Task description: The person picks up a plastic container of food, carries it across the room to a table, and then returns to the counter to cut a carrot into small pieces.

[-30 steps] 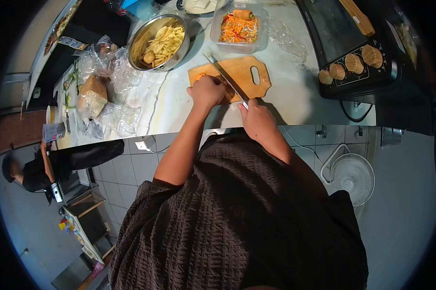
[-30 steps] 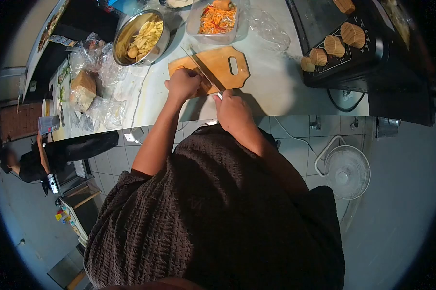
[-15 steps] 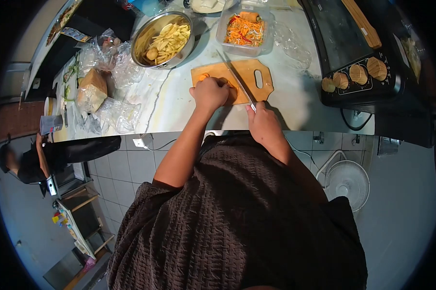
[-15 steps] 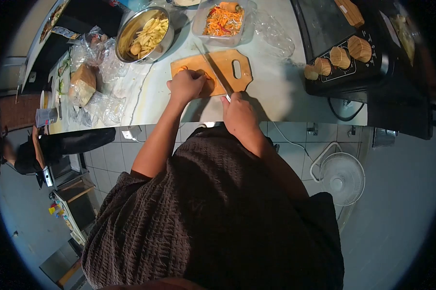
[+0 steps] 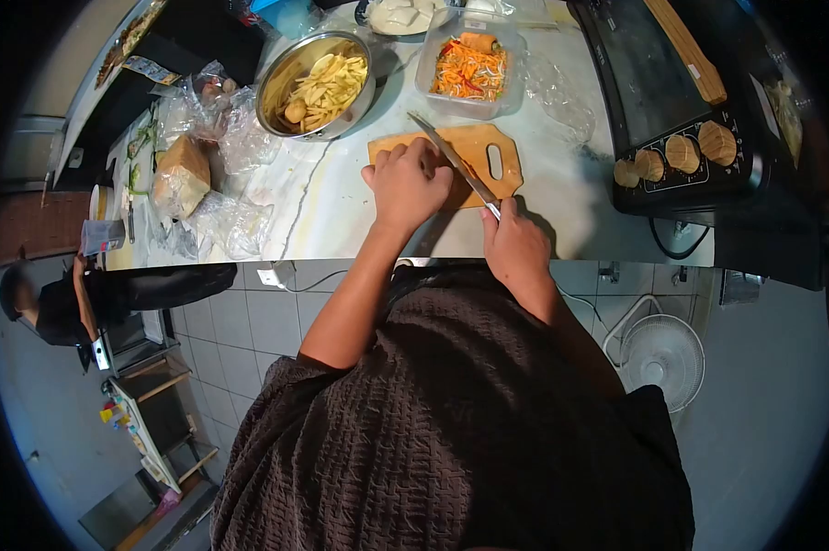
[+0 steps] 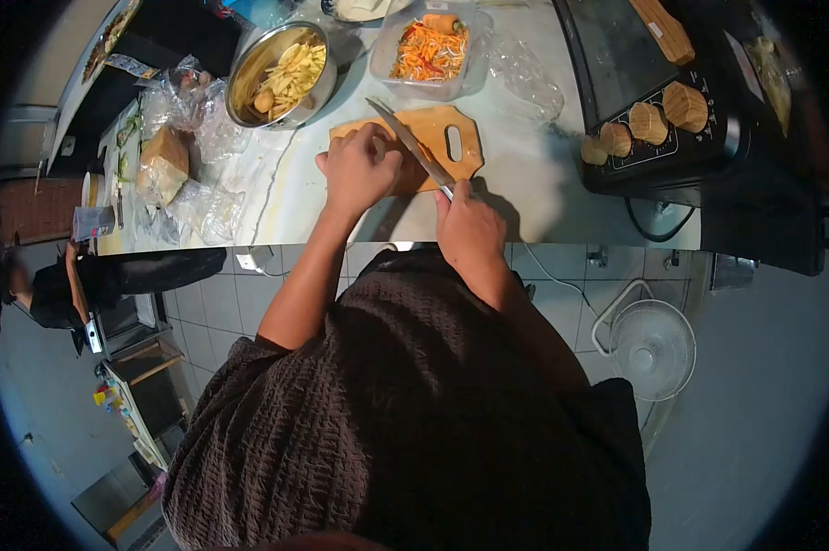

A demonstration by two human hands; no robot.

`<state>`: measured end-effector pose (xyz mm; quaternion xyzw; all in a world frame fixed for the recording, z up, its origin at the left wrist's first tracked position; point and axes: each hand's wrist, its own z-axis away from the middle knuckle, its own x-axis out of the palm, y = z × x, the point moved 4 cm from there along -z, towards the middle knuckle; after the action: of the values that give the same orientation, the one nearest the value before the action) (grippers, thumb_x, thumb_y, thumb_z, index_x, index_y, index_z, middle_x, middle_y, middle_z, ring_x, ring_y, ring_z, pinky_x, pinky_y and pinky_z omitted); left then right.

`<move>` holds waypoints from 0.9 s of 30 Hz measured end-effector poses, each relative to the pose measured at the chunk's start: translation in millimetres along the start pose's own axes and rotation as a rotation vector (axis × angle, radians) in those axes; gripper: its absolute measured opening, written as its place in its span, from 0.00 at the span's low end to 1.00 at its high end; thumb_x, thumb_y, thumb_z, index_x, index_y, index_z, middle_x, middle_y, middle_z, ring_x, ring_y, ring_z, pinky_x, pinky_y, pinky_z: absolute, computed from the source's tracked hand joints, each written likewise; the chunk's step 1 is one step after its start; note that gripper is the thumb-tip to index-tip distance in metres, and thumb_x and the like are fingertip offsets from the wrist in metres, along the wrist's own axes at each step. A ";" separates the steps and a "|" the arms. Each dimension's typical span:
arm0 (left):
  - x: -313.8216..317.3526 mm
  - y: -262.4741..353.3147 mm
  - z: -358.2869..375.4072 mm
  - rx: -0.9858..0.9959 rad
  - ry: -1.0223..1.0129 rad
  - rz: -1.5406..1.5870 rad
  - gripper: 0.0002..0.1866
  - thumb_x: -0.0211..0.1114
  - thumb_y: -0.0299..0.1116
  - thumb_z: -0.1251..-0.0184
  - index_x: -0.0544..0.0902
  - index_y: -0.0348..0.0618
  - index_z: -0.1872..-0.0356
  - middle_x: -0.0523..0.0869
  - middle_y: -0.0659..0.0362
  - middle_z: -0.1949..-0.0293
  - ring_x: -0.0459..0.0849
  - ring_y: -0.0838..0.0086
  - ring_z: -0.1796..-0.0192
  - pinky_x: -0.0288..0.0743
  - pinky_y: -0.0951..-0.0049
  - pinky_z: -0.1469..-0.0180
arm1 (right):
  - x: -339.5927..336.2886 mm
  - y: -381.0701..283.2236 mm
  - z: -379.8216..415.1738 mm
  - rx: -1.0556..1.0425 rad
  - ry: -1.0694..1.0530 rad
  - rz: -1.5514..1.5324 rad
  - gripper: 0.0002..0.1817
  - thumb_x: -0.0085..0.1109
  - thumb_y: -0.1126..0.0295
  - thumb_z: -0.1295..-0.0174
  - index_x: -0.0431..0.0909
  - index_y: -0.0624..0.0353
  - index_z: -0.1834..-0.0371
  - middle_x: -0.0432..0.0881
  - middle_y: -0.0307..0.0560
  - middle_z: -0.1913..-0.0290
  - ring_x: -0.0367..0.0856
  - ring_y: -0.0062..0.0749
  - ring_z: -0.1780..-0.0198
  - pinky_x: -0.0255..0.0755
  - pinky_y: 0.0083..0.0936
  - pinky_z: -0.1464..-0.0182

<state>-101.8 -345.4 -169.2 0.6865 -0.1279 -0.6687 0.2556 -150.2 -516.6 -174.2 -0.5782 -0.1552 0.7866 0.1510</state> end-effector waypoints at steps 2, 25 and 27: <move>-2.0 6.9 -0.6 0.167 0.058 0.085 0.08 0.62 0.39 0.48 0.88 0.55 0.69 0.80 0.57 0.65 0.75 0.59 0.53 0.59 0.57 0.51 | -0.3 1.7 -0.3 -0.007 0.007 0.006 0.20 0.44 0.53 0.28 0.68 0.63 0.56 0.83 0.61 0.70 0.83 0.59 0.65 0.76 0.50 0.62; 10.1 -26.6 -8.5 0.029 0.035 -0.026 0.10 0.66 0.40 0.46 0.86 0.46 0.68 0.83 0.54 0.64 0.79 0.58 0.55 0.65 0.55 0.51 | 25.6 2.4 13.6 -0.103 -0.044 -0.335 0.22 0.42 0.57 0.27 0.71 0.69 0.63 0.80 0.71 0.70 0.79 0.69 0.63 0.72 0.56 0.57; 13.7 -27.0 -4.4 0.038 0.035 -0.032 0.10 0.67 0.40 0.46 0.86 0.46 0.68 0.83 0.54 0.64 0.78 0.57 0.55 0.64 0.55 0.52 | 27.3 0.8 16.6 -0.047 -0.102 -0.367 0.20 0.43 0.58 0.27 0.72 0.68 0.63 0.80 0.71 0.66 0.78 0.69 0.58 0.69 0.56 0.55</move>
<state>-101.0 -329.1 -195.1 0.7046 -0.1251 -0.6582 0.2338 -174.0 -507.2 -193.3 -0.5029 -0.2837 0.7704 0.2705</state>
